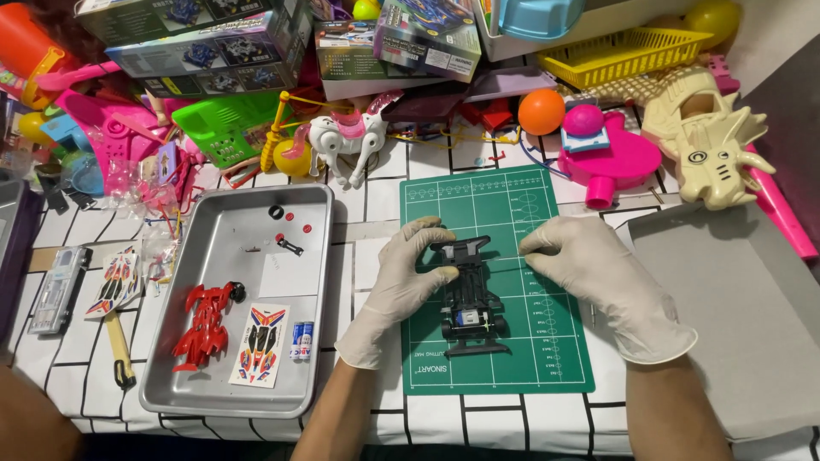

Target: Assembling the motor and gear components into a toy car chassis on a workspace.

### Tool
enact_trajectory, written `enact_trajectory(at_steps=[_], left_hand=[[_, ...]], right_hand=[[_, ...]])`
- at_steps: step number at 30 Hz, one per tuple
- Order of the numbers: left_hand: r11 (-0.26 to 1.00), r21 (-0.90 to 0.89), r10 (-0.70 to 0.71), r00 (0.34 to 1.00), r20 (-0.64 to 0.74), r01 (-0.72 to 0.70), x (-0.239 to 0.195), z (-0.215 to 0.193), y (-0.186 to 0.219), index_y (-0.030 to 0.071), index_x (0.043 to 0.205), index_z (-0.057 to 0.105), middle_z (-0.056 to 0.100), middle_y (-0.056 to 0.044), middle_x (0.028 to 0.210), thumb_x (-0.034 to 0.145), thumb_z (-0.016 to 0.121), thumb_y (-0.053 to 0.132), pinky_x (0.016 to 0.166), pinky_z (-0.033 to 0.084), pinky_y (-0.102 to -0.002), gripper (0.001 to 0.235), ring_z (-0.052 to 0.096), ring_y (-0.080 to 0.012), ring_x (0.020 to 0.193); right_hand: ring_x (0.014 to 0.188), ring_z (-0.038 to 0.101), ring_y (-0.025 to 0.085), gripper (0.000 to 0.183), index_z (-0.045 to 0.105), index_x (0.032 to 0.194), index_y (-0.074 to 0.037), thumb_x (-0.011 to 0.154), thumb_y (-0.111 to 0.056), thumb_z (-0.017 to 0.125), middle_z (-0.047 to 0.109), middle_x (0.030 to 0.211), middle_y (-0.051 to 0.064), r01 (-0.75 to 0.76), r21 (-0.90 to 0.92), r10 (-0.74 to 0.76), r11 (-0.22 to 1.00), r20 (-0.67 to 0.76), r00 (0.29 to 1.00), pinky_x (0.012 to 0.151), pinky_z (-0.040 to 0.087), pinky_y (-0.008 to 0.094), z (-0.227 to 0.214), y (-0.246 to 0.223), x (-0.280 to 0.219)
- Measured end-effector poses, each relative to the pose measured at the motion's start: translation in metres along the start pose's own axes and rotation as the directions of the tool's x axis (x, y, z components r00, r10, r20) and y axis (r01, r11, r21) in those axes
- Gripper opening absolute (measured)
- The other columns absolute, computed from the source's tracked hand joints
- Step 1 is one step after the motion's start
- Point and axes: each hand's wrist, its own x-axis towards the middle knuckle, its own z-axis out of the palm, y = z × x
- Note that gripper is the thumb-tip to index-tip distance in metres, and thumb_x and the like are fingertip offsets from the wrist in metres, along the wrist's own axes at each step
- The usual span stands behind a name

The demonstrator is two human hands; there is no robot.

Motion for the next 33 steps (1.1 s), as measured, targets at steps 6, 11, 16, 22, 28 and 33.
enact_trajectory(at_steps=[6,11,16,22,28,33], left_hand=[[1.0,0.001,0.005,1.0,0.022,-0.005,-0.001,-0.002,0.002,0.026,0.121,0.072,0.06,-0.012,0.14,0.074,0.087,0.039,0.12,0.022,-0.061,0.051,0.052,-0.038,0.138],[1.0,0.006,0.006,1.0,0.022,-0.006,-0.001,0.0,-0.003,0.029,0.121,0.071,0.06,-0.008,0.139,0.074,0.088,0.041,0.12,0.021,-0.058,0.052,0.052,-0.0336,0.138],[1.0,0.026,-0.013,1.0,0.023,0.012,-0.001,0.008,-0.022,0.038,0.123,0.07,0.063,0.005,0.131,0.073,0.087,0.048,0.121,0.021,-0.048,0.054,0.056,-0.0193,0.133],[1.0,0.012,-0.029,0.998,0.051,0.028,-0.002,0.005,-0.016,0.034,0.13,0.067,0.07,0.007,0.127,0.074,0.089,0.041,0.12,0.016,-0.046,0.06,0.062,-0.014,0.121],[0.997,-0.047,-0.049,0.992,0.116,0.055,-0.008,-0.007,-0.001,0.029,0.137,0.065,0.072,0.002,0.129,0.077,0.089,0.028,0.122,0.011,-0.053,0.064,0.062,-0.0218,0.125],[0.997,-0.071,-0.028,0.99,0.135,0.038,-0.008,-0.009,0.002,0.029,0.139,0.064,0.071,0.004,0.129,0.082,0.086,0.021,0.124,0.008,-0.054,0.061,0.061,-0.0184,0.124]], right_hand=[[0.102,0.077,0.026,0.029,0.087,0.102,-0.019,0.077,-0.008,0.078,0.082,0.104,0.006,0.048,0.036,-0.047,0.998,-0.006,0.999,0.09,0.06,0.036,0.004,0.006,0.003],[0.101,0.077,0.026,0.028,0.087,0.102,-0.018,0.077,-0.006,0.079,0.082,0.103,0.007,0.07,0.035,-0.07,0.997,-0.01,0.997,0.09,0.06,0.037,0.006,0.001,0.003],[0.1,0.077,0.025,0.027,0.086,0.101,-0.02,0.078,-0.007,0.08,0.082,0.101,0.005,0.086,0.019,-0.086,0.996,0.002,0.996,0.09,0.06,0.036,0.015,0.006,0.008],[0.098,0.078,0.023,0.026,0.087,0.101,-0.019,0.079,-0.007,0.08,0.083,0.102,0.004,0.058,0.059,-0.061,0.997,0.039,0.997,0.088,0.061,0.033,0.016,-0.001,0.007],[0.098,0.078,0.026,0.024,0.086,0.101,-0.015,0.08,-0.006,0.08,0.083,0.102,0.009,0.06,0.098,-0.066,0.993,0.052,0.997,0.087,0.062,0.035,0.018,-0.006,0.007],[0.094,0.078,0.028,0.026,0.085,0.104,-0.011,0.08,-0.003,0.08,0.082,0.101,0.014,0.04,0.15,-0.051,0.988,0.066,0.997,0.084,0.062,0.036,0.022,-0.012,0.006]])
